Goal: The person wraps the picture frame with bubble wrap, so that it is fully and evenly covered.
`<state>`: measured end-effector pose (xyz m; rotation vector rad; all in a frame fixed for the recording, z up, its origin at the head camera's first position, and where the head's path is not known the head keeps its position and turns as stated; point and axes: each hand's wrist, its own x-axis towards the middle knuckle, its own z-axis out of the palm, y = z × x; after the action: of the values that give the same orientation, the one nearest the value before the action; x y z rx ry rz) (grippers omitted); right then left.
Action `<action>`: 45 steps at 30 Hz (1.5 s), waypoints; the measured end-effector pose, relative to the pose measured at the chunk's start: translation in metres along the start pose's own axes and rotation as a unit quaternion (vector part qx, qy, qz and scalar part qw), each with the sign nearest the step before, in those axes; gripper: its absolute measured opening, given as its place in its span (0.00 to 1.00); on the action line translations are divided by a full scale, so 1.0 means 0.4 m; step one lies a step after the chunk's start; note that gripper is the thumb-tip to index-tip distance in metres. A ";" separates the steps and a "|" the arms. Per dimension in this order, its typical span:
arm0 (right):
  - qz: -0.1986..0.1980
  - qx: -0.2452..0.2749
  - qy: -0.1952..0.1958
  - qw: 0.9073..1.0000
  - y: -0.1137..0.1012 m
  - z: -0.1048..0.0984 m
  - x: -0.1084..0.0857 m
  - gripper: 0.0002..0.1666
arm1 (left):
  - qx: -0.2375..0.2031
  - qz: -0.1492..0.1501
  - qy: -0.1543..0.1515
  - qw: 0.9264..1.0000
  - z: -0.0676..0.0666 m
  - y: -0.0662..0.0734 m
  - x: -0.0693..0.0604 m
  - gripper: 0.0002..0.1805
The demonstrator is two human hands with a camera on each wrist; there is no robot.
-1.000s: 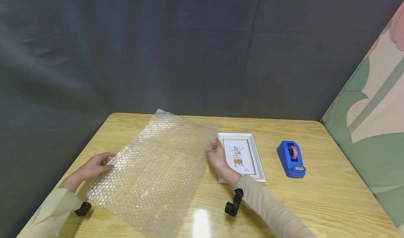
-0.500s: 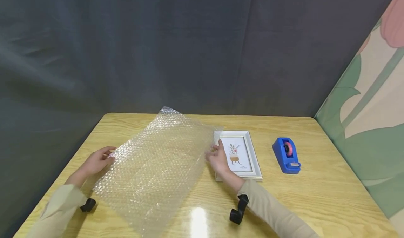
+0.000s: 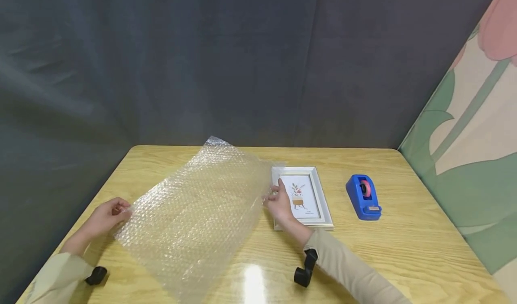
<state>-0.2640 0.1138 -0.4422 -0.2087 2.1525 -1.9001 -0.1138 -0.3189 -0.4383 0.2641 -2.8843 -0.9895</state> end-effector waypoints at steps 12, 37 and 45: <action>-0.008 0.019 -0.007 1.000 0.005 -0.019 0.010 0.47 | 0.009 -0.021 0.038 0.999 0.016 0.008 -0.022 0.19; -0.079 -0.180 -0.049 0.979 0.007 -0.230 0.037 0.48 | 0.057 0.025 0.096 0.993 0.101 0.229 0.042 0.27; -0.102 -0.242 -0.033 0.964 0.010 -0.317 0.037 0.46 | -0.009 0.058 0.057 0.997 0.229 0.389 0.077 0.31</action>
<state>-0.3145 0.2308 -0.4339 -0.5971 2.5976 -1.3949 -0.1775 -0.1488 -0.4141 0.1441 -2.7528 -0.9478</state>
